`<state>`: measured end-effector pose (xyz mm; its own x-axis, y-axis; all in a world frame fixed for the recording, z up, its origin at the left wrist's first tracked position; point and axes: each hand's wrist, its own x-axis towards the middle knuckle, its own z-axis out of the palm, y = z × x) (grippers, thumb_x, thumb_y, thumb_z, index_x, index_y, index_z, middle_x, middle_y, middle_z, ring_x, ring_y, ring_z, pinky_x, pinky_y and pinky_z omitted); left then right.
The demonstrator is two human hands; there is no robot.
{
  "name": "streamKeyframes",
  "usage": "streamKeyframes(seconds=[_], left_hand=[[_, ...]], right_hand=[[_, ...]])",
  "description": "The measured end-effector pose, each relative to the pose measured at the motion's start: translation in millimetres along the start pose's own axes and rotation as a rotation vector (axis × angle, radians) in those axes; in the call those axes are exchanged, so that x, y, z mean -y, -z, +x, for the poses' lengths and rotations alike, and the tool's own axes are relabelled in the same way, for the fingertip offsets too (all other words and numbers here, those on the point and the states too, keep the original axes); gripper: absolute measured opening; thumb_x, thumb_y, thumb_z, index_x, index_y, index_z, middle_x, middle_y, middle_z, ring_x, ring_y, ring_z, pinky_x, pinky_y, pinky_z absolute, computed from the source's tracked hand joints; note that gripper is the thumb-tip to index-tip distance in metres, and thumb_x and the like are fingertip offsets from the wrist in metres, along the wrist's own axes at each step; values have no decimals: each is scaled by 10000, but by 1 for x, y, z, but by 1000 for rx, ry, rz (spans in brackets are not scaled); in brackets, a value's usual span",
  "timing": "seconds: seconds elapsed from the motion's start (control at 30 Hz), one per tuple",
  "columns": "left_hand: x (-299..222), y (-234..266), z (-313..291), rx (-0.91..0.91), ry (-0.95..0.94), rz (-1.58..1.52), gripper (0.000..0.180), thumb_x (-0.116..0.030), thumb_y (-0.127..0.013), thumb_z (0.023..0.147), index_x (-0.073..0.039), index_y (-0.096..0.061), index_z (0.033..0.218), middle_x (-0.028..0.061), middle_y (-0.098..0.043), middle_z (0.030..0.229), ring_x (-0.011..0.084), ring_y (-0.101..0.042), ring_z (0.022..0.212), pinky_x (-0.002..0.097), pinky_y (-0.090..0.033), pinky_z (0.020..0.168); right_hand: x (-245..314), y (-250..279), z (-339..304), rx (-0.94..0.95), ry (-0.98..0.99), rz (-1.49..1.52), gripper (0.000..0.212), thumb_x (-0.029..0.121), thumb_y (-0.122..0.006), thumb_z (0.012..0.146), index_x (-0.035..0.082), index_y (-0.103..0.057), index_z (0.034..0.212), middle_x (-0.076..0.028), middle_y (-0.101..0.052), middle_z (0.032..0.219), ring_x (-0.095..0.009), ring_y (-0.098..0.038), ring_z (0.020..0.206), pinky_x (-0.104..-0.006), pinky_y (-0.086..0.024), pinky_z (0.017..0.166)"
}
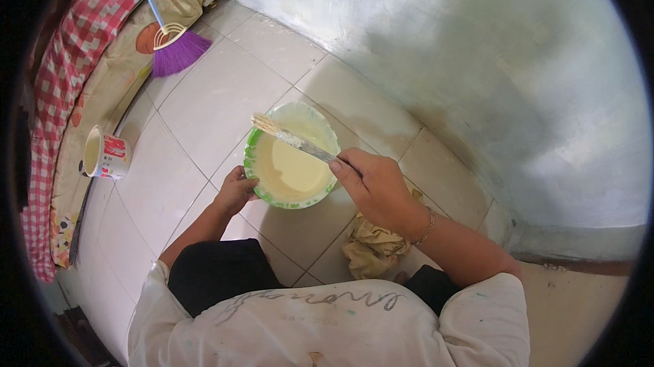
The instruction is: The person paints the lower section of a wall with white paint using a brush, dipping it into a bowl. They then use a cloth to wipe the floor and the wall near the baseboard to clean up excess paint.
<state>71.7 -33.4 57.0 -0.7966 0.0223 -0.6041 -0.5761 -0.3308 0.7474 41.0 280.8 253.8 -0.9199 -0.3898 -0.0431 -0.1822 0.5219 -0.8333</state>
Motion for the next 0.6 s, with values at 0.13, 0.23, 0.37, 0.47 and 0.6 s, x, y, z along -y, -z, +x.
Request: streamKeyframes(seconds=[0.13,0.23,0.37,0.47,0.6], left_hand=[[1,-3,5,24,13,20,327,44,-545,841,-1,-433,1145,160,-567,1117,283,-636,970,437,-570,825],[-11,-9,7,23,-11,15,403,45,-524,841,23,-403,1224,183,-550,1171,317,-624,1014,466,-556,869],[-7,-20,8,58,-27,60,412,28,-520,852,28,-391,1243,191,-545,1183,331,-617,1032,471,-564,845],[-12,-19,-7,-26,-19,25,312,12,-553,857,9,-431,1145,191,-576,1114,272,-643,955,403,-591,759],[-5,11,-2,33,-38,80,284,15,-557,859,-1,-435,1115,160,-600,1060,256,-648,934,404,-586,783]], right_hand=[[-51,-29,-3,101,-106,-425,335,342,-527,947,17,-603,922,-190,-622,719,-345,-627,664,-434,-485,622],[-79,-47,-18,77,-85,-462,317,340,-523,943,33,-588,900,-189,-638,750,-332,-657,741,-448,-507,660],[-82,-49,-19,191,-139,-474,297,337,-533,930,45,-586,914,-189,-640,855,-342,-648,829,-461,-507,702],[-95,-31,-34,156,-57,-541,265,308,-553,917,44,-575,933,-186,-615,915,-349,-622,880,-465,-490,732],[-103,61,-72,182,-48,-652,234,261,-543,913,33,-554,964,-188,-597,937,-369,-603,894,-473,-480,780]])
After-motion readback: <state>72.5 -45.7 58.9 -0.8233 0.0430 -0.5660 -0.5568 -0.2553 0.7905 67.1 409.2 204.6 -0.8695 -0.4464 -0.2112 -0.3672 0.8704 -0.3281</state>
